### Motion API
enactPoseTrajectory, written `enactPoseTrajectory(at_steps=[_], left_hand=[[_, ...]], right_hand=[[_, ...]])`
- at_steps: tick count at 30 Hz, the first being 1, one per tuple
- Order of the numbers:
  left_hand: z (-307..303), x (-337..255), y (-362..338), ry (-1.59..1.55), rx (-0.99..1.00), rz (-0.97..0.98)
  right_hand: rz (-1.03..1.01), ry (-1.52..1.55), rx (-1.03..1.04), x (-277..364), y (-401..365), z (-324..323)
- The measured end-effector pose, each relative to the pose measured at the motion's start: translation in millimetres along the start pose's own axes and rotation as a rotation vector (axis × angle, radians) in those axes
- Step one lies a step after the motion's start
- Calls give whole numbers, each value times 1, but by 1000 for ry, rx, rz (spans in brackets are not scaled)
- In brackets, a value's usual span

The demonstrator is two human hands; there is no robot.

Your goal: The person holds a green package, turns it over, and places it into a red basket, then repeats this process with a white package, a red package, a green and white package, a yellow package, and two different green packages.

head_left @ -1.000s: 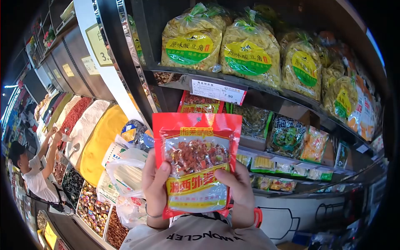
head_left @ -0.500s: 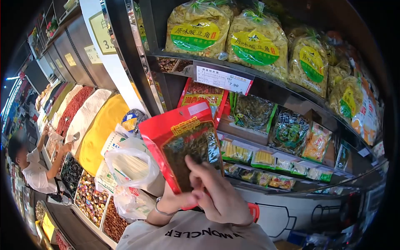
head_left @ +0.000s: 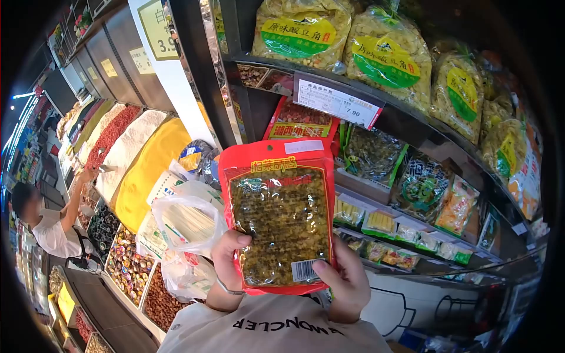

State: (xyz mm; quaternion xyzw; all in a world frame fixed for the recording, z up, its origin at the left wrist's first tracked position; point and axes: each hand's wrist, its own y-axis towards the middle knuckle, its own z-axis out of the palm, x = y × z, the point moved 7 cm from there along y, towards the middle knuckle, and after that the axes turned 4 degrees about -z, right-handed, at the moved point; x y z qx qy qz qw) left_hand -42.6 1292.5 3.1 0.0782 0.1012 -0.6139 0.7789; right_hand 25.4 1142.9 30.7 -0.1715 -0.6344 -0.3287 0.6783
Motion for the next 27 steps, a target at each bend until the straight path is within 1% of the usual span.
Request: enactPoseTrajectory(at_steps=[1, 2, 4, 5, 7, 8, 10, 14, 16, 17, 19, 20, 21, 23, 24, 25, 27], left_hand=[[-2, 3, 0, -49, 6, -48], [-2, 4, 0, -51, 3, -54], [7, 8, 1, -108, 107, -85], [7, 8, 2, -110, 109, -82], [9, 5, 1, -114, 177, -49], [10, 5, 0, -114, 177, -49], [7, 5, 0, -83, 115, -63], [10, 6, 2, -90, 148, -69], [18, -1, -1, 258, 156, 60], [23, -1, 0, 257, 155, 58], [13, -7, 9, 816, -248, 25], [30, -7, 18, 1086, -110, 251], [31, -3, 25, 1131, 26, 305], [28, 3, 21, 1596, -8, 349], [23, 15, 20, 1961, 234, 307], [18, 30, 21, 1521, 351, 90], [29, 58, 17, 628, 274, -76]], right_hand=[[-15, 48, -4, 1, -2, 0], [-11, 48, -9, 3, -2, 1], [61, 195, -67, 5, -3, 1], [60, 193, -65, 6, -3, 1], [93, 192, -63, 4, -5, 0], [93, 192, -63, 3, -5, 0], [60, 194, -45, 2, -5, 0], [53, 195, -28, 3, -4, 1], [55, 190, -94, 1, -8, -1], [57, 190, -97, 0, -10, -1], [-56, 191, -207, 5, -15, -9], [-116, 188, -263, 8, -17, -14], [-123, 185, -270, 9, -17, -18], [-285, -412, -227, 28, -20, -19], [-209, -513, -202, 32, -18, -16], [-418, -656, -153, 41, -9, -6], [-510, -820, -52, 38, -10, 11]])
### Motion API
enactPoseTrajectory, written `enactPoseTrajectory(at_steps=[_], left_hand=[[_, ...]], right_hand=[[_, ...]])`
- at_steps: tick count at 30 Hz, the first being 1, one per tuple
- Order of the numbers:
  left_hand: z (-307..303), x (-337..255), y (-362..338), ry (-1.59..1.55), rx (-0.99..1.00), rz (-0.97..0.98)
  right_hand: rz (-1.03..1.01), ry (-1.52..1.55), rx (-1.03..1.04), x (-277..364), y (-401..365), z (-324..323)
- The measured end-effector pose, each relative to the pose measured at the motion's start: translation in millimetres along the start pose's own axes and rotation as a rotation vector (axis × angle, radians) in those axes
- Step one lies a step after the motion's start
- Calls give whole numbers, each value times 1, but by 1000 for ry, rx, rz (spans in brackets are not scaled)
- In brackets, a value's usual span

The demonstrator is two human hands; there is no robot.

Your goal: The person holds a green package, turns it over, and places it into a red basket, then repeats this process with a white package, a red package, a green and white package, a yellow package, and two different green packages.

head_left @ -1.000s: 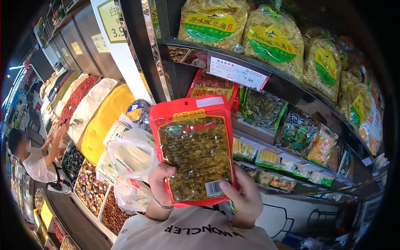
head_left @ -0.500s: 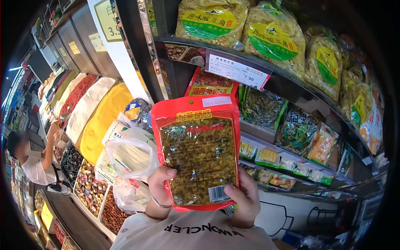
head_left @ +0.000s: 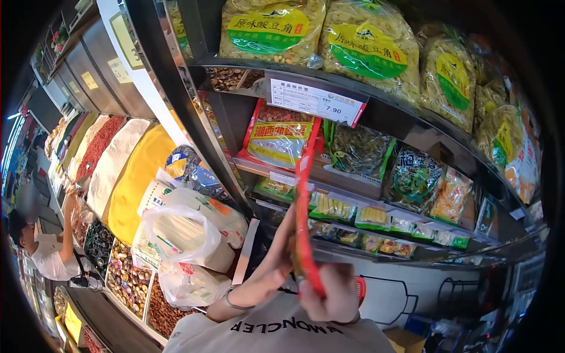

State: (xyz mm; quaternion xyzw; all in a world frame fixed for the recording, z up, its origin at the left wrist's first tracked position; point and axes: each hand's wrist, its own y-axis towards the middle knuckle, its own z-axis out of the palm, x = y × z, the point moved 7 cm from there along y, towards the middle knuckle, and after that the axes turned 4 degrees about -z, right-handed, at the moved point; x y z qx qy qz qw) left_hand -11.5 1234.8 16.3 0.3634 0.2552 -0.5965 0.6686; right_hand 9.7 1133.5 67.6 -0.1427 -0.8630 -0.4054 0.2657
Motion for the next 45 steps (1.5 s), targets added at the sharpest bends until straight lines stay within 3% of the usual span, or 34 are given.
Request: enactPoseTrajectory(at_steps=[1, 2, 3, 4, 5, 7, 8, 10, 11, 13, 16, 17, 20, 21, 22, 24, 27, 30, 34, 36, 40, 42, 43, 44, 45], left_hand=[[-8, 14, -1, -142, -113, -110], [-9, 22, 0, -224, -8, -162], [-11, 20, -2, -226, -7, -169], [-12, 24, -4, -450, 5, -258], [-11, 27, -6, -672, 17, -348], [-19, 27, -8, -632, -69, -367], [-26, 30, -12, -595, -160, -380], [-38, 40, -27, -780, -236, -377], [-41, 41, -29, -734, -233, -345], [-34, 35, -27, -676, -165, -352], [-44, 45, -31, -539, -259, -452], [-41, 46, -28, -521, -257, -480], [-42, 61, -27, -254, -208, -454], [-57, 67, -26, 68, -285, -311], [-37, 64, -10, 129, -201, -301], [-36, 92, -1, 356, -215, -424], [-45, 151, -2, 566, 46, -595], [-54, 212, -13, 560, 135, -831], [-68, 277, -32, 476, 63, -1036], [-71, 309, -51, 216, 19, -1186], [-62, 341, -74, 149, 70, -1359], [-54, 346, -77, 209, 63, -1393], [-58, 348, -77, 234, 34, -1397], [-61, 350, -76, 257, 6, -1396], [-63, 354, -75, 276, -14, -1390]], right_hand=[[4, 11, 118, 1, -2, 12], [-18, 56, 70, 8, 8, 15], [-9, 146, 150, 6, 13, 19], [-2, 235, 227, 4, 14, 23], [2, 232, 219, 0, 10, 18], [-279, 141, -1, 6, -6, -11], [-274, 139, -3, 8, -21, -12], [361, 143, -411, -28, -62, -32], [368, 140, -408, -27, -56, -31], [773, 624, -299, -44, -50, -2], [694, 663, -225, -55, -63, 4], [681, 638, -115, -57, -66, 2], [810, 773, -122, -68, -85, 4], [832, 814, -181, -72, -87, 0], [850, 782, -287, -85, -102, -6], [1044, 903, -341, -115, -161, 13], [1167, 1010, -739, -133, -225, 15], [1439, 1053, -1076, -154, -323, 32], [1225, 1259, -1500, -197, -472, 83], [1261, 1253, -1640, -218, -548, 112], [1314, 1059, -1865, -264, -676, 166], [1084, 1097, -1902, -288, -708, 182], [1628, 771, -1799, -278, -748, 203], [1891, 608, -1862, -262, -759, 207], [2128, 389, -1773, -261, -798, 230]])
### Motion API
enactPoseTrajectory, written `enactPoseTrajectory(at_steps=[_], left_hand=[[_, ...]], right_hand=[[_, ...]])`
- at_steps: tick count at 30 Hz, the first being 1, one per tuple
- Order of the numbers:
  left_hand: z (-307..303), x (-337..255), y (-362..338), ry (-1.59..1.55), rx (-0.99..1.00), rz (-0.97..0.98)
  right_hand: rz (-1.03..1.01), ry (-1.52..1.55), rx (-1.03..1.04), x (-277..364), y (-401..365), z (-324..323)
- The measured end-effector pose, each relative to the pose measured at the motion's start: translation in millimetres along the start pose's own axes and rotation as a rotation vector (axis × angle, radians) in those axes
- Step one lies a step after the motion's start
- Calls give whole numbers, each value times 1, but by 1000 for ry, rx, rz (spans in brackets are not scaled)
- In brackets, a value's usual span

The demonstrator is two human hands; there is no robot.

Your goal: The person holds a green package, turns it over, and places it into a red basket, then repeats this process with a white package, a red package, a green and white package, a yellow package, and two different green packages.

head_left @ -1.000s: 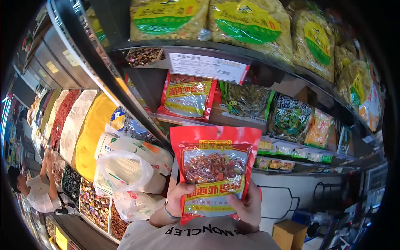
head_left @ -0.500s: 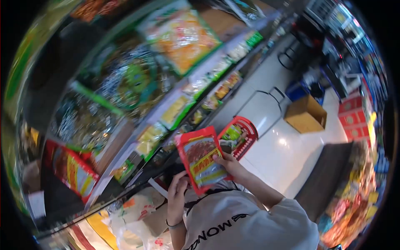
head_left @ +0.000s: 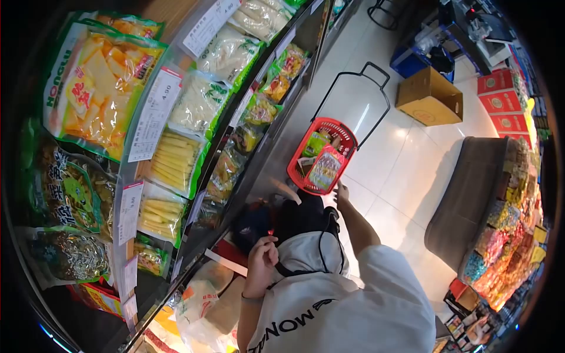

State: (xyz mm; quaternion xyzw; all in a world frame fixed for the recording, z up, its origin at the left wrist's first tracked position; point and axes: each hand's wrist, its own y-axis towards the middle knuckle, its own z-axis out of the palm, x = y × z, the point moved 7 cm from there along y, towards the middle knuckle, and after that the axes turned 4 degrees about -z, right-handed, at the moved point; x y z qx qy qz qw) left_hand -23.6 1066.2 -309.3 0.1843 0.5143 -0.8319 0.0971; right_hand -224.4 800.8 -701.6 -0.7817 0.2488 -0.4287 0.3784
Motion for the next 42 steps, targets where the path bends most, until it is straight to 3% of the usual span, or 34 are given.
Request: enactPoseTrajectory(at_steps=[1, 2, 4, 5, 7, 9, 13, 15, 18, 19, 20, 21, 23, 24, 26, 27, 29, 30, 31, 33, 36, 38, 39, 41, 42], left_hand=[[-2, 1, 2, -4, -15, -1], [-3, -2, 4, -28, -15, 6], [-2, -13, 5, -68, 1, 45], [-5, -19, 4, -91, -17, 77], [-13, -30, 2, -157, 3, 128], [-28, -47, -8, -204, -26, 239], [-63, -79, -42, -357, -93, 473], [-86, -89, -62, -350, -225, 616], [-101, -120, -109, -156, -439, 875], [-103, -133, -126, -12, -563, 986], [-106, -143, -134, -32, -583, 1020], [-112, -153, -131, -51, -585, 1030], [-117, -181, -148, 340, -1070, 1373], [-124, -193, -139, 323, -1074, 1383], [-126, -214, -131, 574, -1320, 1384], [-126, -216, -129, 556, -1324, 1400], [-135, -223, -101, 340, -970, 1224], [-138, -226, -92, 248, -834, 1307], [-141, -226, -83, 246, -829, 1320], [-144, -224, -71, -113, -616, 1263], [-138, -223, -79, -130, -570, 1248], [-128, -218, -96, -139, -515, 1231], [-119, -214, -109, -176, -454, 1159], [-98, -199, -132, -202, -390, 1067], [-86, -189, -139, -269, -319, 1016]], right_hand=[[-17, -172, -167, -25, 33, -8], [-15, -178, -156, -31, 32, 1], [17, 3, -34, -32, 33, 29], [-90, 91, 93, -21, 16, 51], [-143, -6, 392, 43, -72, 81], [-103, 116, 750, 72, -131, 113], [-361, -132, 1025, 152, -263, 145], [-463, -266, 1179, 191, -341, 159], [-832, -283, 1378, 240, -454, 181], [-953, -288, 1410, 252, -485, 187], [-1226, -336, 1338, 268, -515, 192], [-1239, -350, 1347, 277, -540, 204], [-1700, -324, 1101, 300, -593, 216], [-1717, -329, 1107, 299, -605, 229], [-1961, -423, 940, 292, -620, 255], [-1909, -545, 1012, 277, -601, 284], [-2021, -535, 966, 268, -600, 300], [-2034, -532, 959, 267, -606, 300], [-1982, -490, 983, 268, -610, 301], [-1937, -439, 996, 274, -616, 301], [-1920, -475, 1028, 278, -619, 293], [-1510, -474, 1255, 278, -607, 290], [-1515, -465, 1245, 283, -616, 276], [-2038, -411, 643, 298, -638, 219], [-1978, -500, 688, 293, -620, 212]])
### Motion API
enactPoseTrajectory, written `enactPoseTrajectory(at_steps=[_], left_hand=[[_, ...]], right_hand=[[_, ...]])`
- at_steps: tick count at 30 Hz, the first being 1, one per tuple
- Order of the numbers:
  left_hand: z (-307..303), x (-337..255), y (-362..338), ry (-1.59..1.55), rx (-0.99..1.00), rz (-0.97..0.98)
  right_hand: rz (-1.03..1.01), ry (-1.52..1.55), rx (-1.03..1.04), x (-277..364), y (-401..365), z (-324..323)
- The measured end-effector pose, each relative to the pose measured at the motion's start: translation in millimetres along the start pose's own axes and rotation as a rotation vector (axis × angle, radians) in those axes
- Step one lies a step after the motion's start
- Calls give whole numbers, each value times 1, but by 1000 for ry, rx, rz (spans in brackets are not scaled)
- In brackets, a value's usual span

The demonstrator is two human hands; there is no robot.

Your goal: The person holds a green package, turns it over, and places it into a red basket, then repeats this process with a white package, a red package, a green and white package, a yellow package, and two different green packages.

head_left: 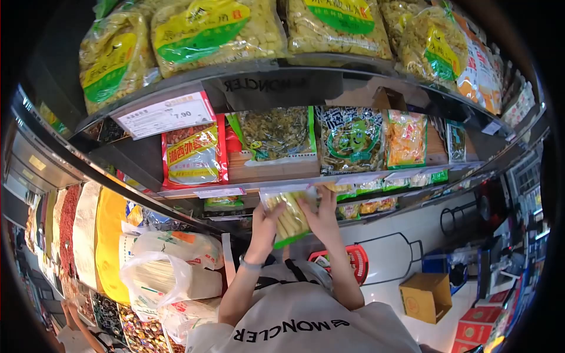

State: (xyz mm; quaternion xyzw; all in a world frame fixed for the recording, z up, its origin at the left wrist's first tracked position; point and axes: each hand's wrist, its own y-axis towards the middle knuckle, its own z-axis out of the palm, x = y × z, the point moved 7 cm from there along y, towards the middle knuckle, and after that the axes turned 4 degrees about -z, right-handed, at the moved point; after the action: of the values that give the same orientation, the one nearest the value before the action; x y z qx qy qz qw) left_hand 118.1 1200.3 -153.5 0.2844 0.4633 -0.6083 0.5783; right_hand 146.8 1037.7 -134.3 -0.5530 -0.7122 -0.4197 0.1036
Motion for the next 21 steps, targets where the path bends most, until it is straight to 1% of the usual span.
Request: enactPoseTrajectory(at_steps=[1, 2, 3, 4, 5, 6, 7, 8, 9, 10, 11, 12, 13, 14, 15, 16, 17, 18, 19, 20, 21], left_hand=[[4, 2, -16, -81, 17, -72], [5, 0, -31, -82, 15, -93], [7, 1, -45, -82, 34, -166], [10, 2, -60, -83, 55, -238], [10, -2, -76, -85, 55, -255], [11, -6, -91, -50, 56, -270], [12, -11, -107, -15, 56, -282], [13, -15, -121, -15, 56, -290], [17, -27, -133, 41, 107, -200], [23, -42, -140, 97, 157, -105], [24, -52, -145, 98, 157, -101], [27, -68, -148, 95, 194, -49], [31, -82, -149, 92, 236, 10], [33, -99, -149, 190, 220, 133], [38, -109, -145, 193, 229, 148], [38, -127, -140, 187, 140, 272], [35, -143, -140, 175, 48, 397], [34, -155, -143, 327, 23, 494], [39, -159, -140, 320, 25, 516], [45, -172, -142, 338, -51, 704], [47, -180, -148, 355, -129, 885]], right_hand=[[18, -5, 7, -5, -13, -9], [417, 467, 197, -25, -32, -4], [818, 939, 377, -25, -60, 4], [905, 1033, 433, -14, -74, -7], [992, 1130, 485, 2, -86, -21], [1010, 1095, 490, 19, -91, -37], [980, 1106, 556, 29, -97, -46], [909, 1121, 576, 36, -103, -55], [832, 1137, 594, 45, -104, -62], [831, 1139, 592, 54, -101, -69], [747, 1176, 574, 69, -92, -80], [659, 1210, 555, 85, -83, -91], [642, 1211, 550, 97, -75, -100], [603, 1220, 454, 107, -62, -111], [562, 1228, 358, 117, -49, -121], [523, 1165, 275, 124, -37, -130], [500, 1166, 269, 133, -29, -132], [421, 1095, 131, 139, -18, -144], [342, 1022, -4, 144, -11, -154], [212, 907, -84, 150, -6, -157], [198, 904, -81, 152, -5, -154]])
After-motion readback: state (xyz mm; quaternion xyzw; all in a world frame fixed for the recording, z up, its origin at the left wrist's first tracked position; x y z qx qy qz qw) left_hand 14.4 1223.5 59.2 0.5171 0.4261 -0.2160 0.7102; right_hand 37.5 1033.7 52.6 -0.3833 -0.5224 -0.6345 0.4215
